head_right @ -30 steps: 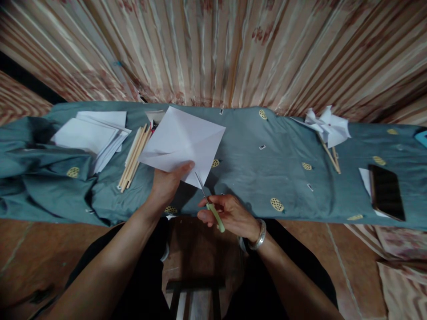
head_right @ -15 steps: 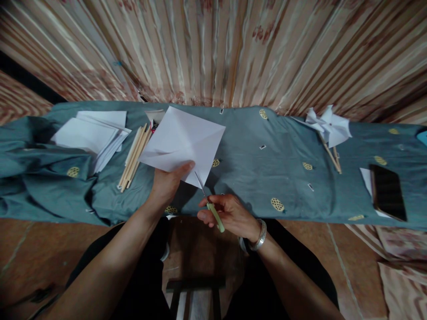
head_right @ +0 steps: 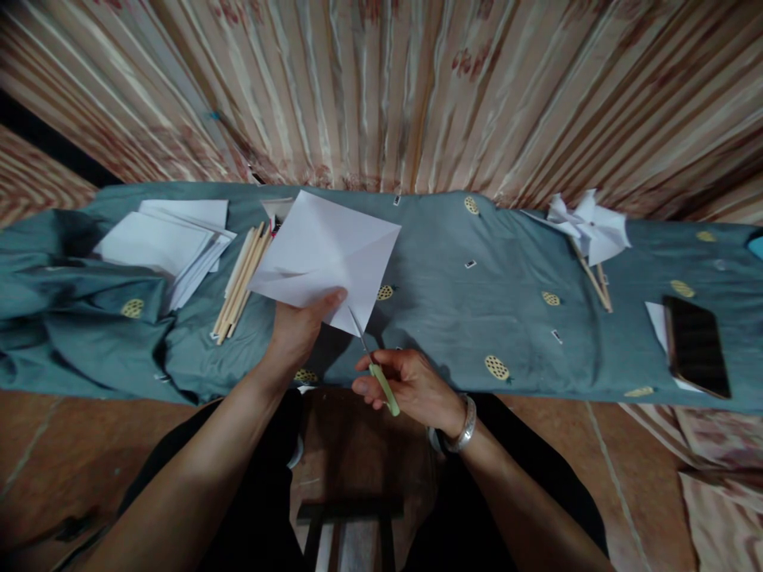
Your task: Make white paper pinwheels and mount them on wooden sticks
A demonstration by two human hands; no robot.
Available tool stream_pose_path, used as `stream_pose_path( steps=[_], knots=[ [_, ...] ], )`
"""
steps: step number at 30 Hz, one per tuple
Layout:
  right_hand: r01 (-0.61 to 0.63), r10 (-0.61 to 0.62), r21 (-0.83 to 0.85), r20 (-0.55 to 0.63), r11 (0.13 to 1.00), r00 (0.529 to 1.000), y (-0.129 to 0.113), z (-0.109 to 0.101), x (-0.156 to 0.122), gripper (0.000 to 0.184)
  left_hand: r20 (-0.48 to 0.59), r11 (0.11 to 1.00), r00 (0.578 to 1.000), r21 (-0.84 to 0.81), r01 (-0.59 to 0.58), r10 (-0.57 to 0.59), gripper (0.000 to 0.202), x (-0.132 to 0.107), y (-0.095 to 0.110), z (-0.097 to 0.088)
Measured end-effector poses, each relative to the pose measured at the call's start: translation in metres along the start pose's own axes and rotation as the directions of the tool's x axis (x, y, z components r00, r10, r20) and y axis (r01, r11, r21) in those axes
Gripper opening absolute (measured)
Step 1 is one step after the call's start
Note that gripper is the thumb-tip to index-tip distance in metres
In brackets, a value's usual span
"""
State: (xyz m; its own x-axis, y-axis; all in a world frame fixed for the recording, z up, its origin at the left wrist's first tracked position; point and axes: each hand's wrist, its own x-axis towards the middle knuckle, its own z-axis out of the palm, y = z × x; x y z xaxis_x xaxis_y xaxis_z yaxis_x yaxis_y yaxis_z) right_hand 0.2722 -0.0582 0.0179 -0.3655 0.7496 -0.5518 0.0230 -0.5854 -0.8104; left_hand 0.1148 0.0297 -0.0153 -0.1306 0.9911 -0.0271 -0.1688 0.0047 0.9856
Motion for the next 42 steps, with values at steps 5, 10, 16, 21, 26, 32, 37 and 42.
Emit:
stream_pose_path(
  steps=[5,10,16,21,26,32,37,42],
  knots=[
    [0.02,-0.02,-0.005,-0.011,1.0,1.0,0.0027,-0.0009,0.0002,0.053,0.003,1.0,1.0,0.005,-0.008,0.008,0.046,0.001,-0.0013,-0.0007],
    [0.035,-0.035,0.014,-0.008,0.999,0.999,0.0053,-0.0018,0.0006,0.048,-0.004,1.0,1.0,-0.008,-0.005,0.005,0.047,0.0005,0.0003,0.0004],
    [0.017,-0.017,0.022,-0.018,1.0,1.0,0.0075,-0.0022,0.0022,0.049,-0.012,1.0,1.0,-0.016,0.003,-0.004,0.052,0.0004,-0.0001,0.0012],
    [0.031,-0.031,0.012,-0.024,0.999,0.999,0.0087,-0.0022,0.0025,0.046,-0.007,0.999,1.0,-0.042,-0.003,0.003,0.05,0.0006,-0.0001,0.0018],
    [0.048,-0.048,0.001,-0.034,0.999,0.998,0.0081,-0.0022,0.0014,0.046,-0.002,0.999,1.0,-0.037,0.005,-0.005,0.047,0.0009,0.0001,0.0005],
    [0.038,-0.037,0.015,-0.049,0.999,0.998,0.0093,-0.0031,0.0018,0.047,-0.002,0.999,0.999,-0.034,0.039,-0.039,0.038,0.0025,-0.0011,-0.0022],
    [0.05,-0.05,-0.005,-0.064,0.999,0.997,0.0082,-0.0031,0.0017,0.047,0.017,0.999,0.999,-0.031,0.044,-0.043,0.037,0.0012,-0.0013,-0.001],
    [0.041,-0.039,0.018,-0.088,0.999,0.995,0.0051,-0.0019,0.0009,0.049,0.054,0.998,0.997,-0.01,0.061,-0.061,0.036,-0.0019,-0.0034,-0.0002]
  ],
)
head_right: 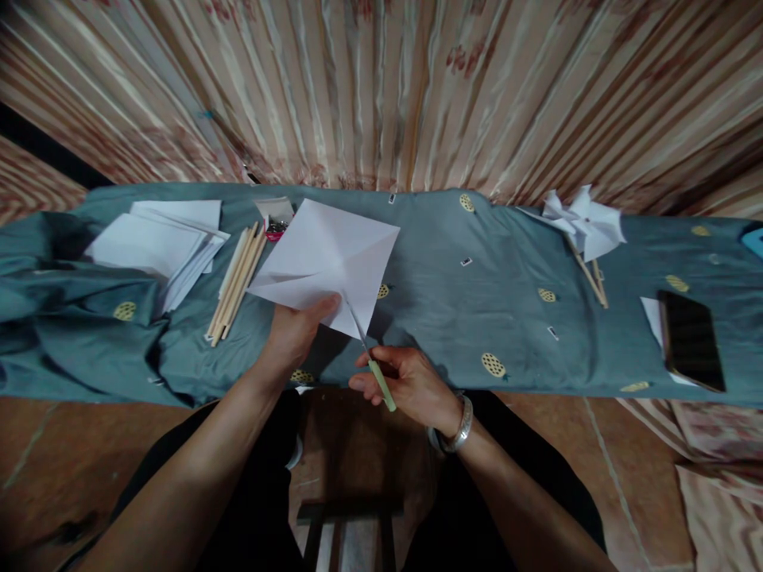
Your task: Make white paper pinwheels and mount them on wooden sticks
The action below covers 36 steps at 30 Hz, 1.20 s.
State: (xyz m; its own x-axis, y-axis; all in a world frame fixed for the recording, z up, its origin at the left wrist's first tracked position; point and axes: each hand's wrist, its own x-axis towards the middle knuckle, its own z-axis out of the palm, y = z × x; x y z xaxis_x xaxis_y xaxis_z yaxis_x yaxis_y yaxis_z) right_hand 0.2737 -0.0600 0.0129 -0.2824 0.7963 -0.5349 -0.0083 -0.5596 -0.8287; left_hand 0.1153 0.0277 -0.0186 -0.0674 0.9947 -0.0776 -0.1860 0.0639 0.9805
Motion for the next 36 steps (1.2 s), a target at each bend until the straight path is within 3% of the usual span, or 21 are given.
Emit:
stream_pose_path(
  steps=[11,36],
  knots=[
    [0.023,-0.022,-0.041,0.016,0.999,1.0,0.0041,-0.0023,0.0019,0.045,-0.015,1.0,1.0,0.021,0.008,-0.008,0.036,0.0008,0.0005,0.0001],
    [0.025,-0.027,-0.023,-0.083,0.999,0.996,0.0069,-0.0018,0.0045,0.053,0.05,0.996,0.995,0.026,0.086,-0.088,0.041,-0.0078,0.0058,0.006]
  ],
)
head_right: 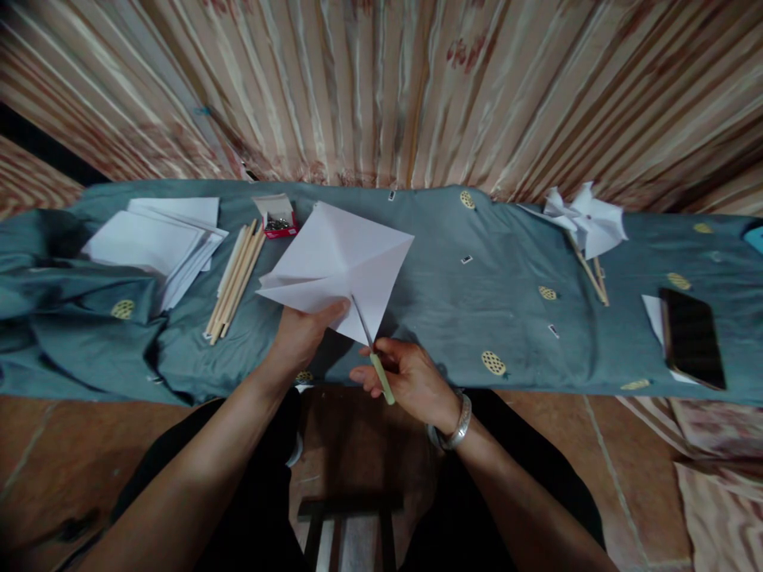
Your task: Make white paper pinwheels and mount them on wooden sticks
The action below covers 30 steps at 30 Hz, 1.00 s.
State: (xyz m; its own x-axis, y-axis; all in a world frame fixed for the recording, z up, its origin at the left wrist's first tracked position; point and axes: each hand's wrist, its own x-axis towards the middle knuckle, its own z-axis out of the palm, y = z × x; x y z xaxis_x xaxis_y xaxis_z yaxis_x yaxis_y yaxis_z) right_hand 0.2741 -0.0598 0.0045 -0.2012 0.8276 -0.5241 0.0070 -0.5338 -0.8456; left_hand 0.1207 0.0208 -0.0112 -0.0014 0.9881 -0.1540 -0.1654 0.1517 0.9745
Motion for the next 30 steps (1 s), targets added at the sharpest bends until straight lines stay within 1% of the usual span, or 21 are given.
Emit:
stream_pose_path(
  steps=[4,9,15,19,26,30],
  knots=[
    [0.011,-0.011,-0.027,-0.001,1.0,1.0,-0.0018,0.0005,-0.0001,0.052,0.007,0.999,1.0,-0.034,-0.001,0.001,0.04,-0.001,0.001,0.0],
    [0.008,-0.008,-0.01,-0.004,1.0,1.0,-0.0047,0.0023,-0.0003,0.052,0.001,0.999,1.0,-0.037,-0.012,0.012,0.041,-0.001,0.0015,0.0005],
    [0.038,-0.038,0.001,-0.018,0.999,0.999,-0.0023,0.0012,0.0007,0.052,0.026,1.0,1.0,0.024,0.005,-0.006,0.034,-0.0025,0.0008,0.0022],
    [0.035,-0.035,-0.006,-0.018,0.999,0.999,-0.0004,-0.0001,0.0018,0.05,0.015,0.999,1.0,0.041,-0.002,0.001,0.037,-0.0023,0.0007,0.0024],
    [0.036,-0.036,0.007,-0.029,0.999,0.999,0.0009,-0.0011,0.002,0.049,0.044,0.999,0.999,0.039,-0.015,0.013,0.035,-0.0025,-0.0016,0.0015],
    [0.052,-0.052,0.0,-0.026,0.999,0.998,0.0,-0.0017,0.002,0.047,0.079,0.999,0.997,0.047,-0.007,0.003,0.036,-0.0033,-0.0032,0.0019]
  ],
)
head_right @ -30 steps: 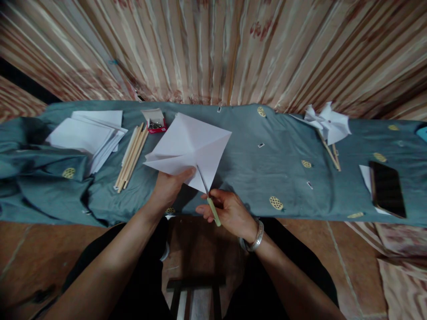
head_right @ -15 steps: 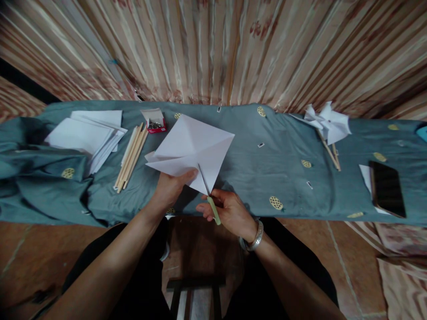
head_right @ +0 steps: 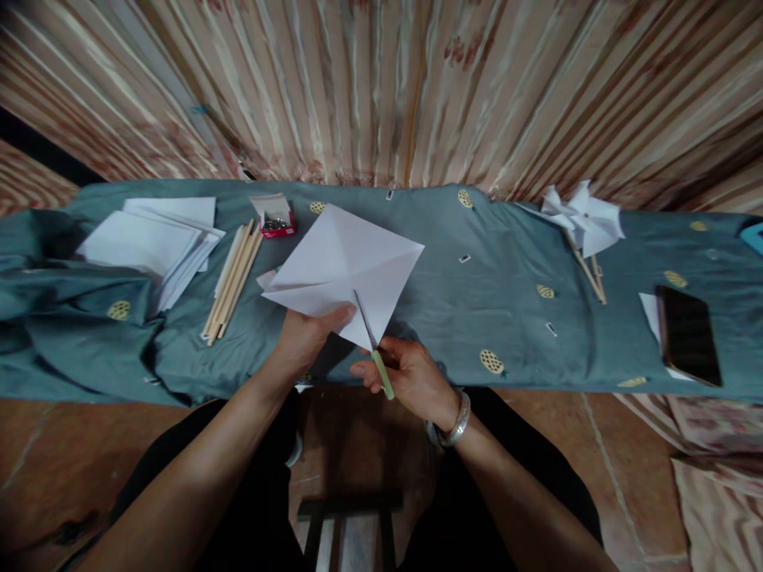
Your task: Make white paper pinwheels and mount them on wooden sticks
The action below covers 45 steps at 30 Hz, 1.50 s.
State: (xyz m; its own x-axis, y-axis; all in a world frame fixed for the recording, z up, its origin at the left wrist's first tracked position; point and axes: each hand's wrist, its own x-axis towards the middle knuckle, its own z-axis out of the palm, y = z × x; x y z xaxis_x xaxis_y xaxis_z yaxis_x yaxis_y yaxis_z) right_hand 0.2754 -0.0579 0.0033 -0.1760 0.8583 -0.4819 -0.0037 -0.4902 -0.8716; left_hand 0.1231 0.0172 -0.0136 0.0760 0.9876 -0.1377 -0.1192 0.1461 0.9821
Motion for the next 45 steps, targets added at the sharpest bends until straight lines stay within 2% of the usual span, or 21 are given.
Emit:
stream_pose_path(
  steps=[11,18,31,45],
  knots=[
    [0.001,-0.001,0.002,-0.012,1.0,1.0,0.0028,-0.0004,0.0012,0.047,0.012,1.0,1.0,0.026,-0.006,0.005,0.039,-0.0019,0.0033,0.0005],
    [0.054,-0.055,-0.062,-0.013,0.997,0.998,0.0026,-0.0027,0.0001,0.039,0.021,0.999,0.999,0.026,0.031,-0.031,0.038,-0.0045,0.0045,0.002],
    [0.031,-0.032,-0.007,-0.037,0.999,0.999,0.003,0.0,0.0011,0.048,0.01,1.0,1.0,-0.007,0.013,-0.013,0.037,-0.0054,0.003,0.0023],
    [0.012,-0.01,0.038,-0.038,0.999,0.999,0.004,0.0007,0.0023,0.045,-0.013,0.999,1.0,0.026,0.019,-0.019,0.035,-0.0053,0.0032,0.003]
  ],
)
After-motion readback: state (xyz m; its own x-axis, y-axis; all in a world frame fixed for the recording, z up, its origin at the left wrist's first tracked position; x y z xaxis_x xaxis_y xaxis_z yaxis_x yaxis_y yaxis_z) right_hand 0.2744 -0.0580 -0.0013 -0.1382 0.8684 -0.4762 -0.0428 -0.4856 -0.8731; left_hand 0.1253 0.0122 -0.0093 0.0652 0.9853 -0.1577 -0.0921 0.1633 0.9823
